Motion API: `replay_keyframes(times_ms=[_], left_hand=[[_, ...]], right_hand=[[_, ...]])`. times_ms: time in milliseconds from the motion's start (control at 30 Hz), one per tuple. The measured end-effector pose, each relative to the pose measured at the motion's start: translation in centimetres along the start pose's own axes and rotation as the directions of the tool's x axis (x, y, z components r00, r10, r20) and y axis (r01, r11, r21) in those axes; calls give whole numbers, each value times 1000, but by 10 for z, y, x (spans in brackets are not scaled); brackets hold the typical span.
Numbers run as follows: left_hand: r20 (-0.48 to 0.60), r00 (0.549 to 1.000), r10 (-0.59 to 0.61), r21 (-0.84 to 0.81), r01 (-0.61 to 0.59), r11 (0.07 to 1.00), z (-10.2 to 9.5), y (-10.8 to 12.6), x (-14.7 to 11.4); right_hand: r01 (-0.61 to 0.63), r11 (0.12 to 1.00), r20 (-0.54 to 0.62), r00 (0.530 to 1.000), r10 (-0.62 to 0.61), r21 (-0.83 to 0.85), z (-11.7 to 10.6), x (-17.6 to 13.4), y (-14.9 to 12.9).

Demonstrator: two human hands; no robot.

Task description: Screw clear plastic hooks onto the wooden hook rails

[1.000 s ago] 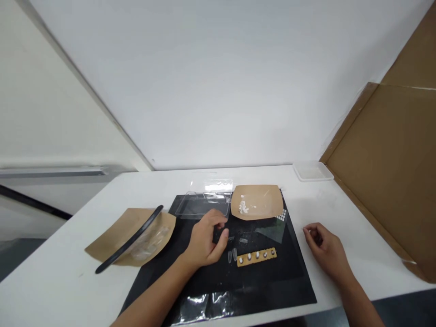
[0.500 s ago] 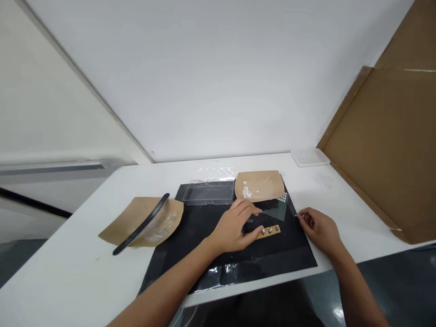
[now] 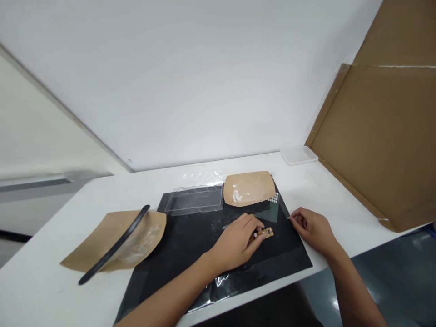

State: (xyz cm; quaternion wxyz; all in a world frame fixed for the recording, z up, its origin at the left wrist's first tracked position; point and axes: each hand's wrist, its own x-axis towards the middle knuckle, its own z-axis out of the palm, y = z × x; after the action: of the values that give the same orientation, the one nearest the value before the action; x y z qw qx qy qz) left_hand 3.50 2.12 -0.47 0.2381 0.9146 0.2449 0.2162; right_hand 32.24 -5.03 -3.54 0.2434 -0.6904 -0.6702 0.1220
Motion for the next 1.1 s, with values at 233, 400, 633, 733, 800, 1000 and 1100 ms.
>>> replay_keyframes(times_ms=[233, 400, 633, 733, 800, 1000, 1100], left_hand=[[-67, 997, 46, 8, -45, 999, 9, -4, -5], [-124, 991, 58, 7, -57, 998, 16, -7, -7], [-144, 988, 48, 3, -48, 999, 18, -7, -7], [-147, 988, 54, -8, -56, 998, 18, -8, -6], [-153, 987, 58, -7, -60, 998, 19, -9, -6], [-177, 983, 55, 0, -55, 998, 21, -10, -9], [-196, 980, 39, 12, -38, 999, 22, -9, -10]], right_hand=[[10, 998, 4, 1000, -10, -67, -2, 2, -2], [132, 990, 134, 983, -125, -48, -26, 9, -4], [440, 892, 254, 879, -404, -104, -66, 46, -56], [527, 833, 267, 838, -477, -169, -73, 65, -78], [559, 806, 242, 824, -513, -193, -72, 73, -87], [632, 775, 312, 732, -605, 21, -44, 65, -93], [622, 782, 331, 728, -600, 47, -33, 58, -88]])
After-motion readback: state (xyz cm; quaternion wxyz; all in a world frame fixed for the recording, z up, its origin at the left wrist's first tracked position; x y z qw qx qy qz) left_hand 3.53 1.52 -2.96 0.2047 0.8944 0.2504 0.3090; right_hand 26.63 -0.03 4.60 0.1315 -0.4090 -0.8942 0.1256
